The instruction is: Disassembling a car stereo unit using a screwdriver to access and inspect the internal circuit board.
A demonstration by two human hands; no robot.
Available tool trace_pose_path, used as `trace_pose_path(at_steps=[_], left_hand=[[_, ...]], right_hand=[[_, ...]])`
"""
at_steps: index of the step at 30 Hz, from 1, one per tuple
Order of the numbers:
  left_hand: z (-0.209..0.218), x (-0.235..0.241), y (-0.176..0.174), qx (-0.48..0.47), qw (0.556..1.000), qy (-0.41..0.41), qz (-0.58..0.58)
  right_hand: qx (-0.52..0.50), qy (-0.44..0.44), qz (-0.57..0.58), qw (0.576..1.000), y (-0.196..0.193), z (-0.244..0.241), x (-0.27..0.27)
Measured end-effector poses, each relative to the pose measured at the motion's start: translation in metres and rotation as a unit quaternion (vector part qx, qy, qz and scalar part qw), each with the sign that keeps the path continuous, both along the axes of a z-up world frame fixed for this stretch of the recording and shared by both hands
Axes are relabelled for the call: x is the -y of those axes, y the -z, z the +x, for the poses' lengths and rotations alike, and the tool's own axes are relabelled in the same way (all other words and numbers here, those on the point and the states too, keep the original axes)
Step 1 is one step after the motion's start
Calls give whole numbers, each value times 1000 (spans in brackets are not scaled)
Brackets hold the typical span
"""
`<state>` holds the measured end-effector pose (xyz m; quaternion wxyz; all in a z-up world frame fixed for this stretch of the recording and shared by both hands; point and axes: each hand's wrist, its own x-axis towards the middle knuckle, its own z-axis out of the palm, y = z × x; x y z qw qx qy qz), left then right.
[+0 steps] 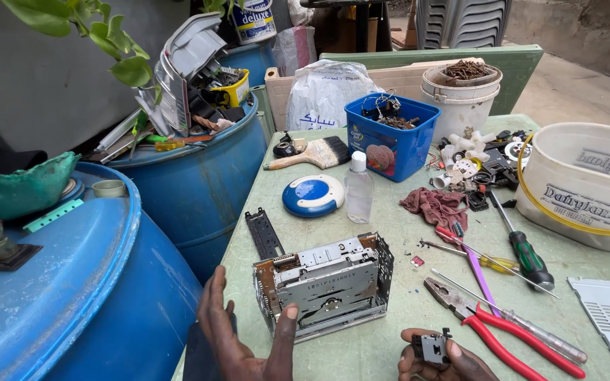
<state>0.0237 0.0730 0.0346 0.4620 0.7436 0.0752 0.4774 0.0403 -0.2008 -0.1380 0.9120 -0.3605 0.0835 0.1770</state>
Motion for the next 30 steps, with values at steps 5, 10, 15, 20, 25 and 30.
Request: trace_pose_path(at_steps=[5,10,15,20,25,30], left_hand=[[10,8,-17,-164,926,218,-262],[15,8,-16,-174,919,228,-269],[31,7,-18,-178,920,225,-267],[49,11,-26,-214,934,168,-231],[41,19,-52,-274,861,195,-380],[32,21,-70,-354,769,204,-491]], right_hand=[[23,63,4,998,19,7,4],[79,14,-14,997,8,6,4],[-15,123,-126,984,-142,-22,-25],[154,121,-664,721,-226,32,-8],[309,17,-796,520,-174,169,26],[345,-37,-859,376,-147,220,10]])
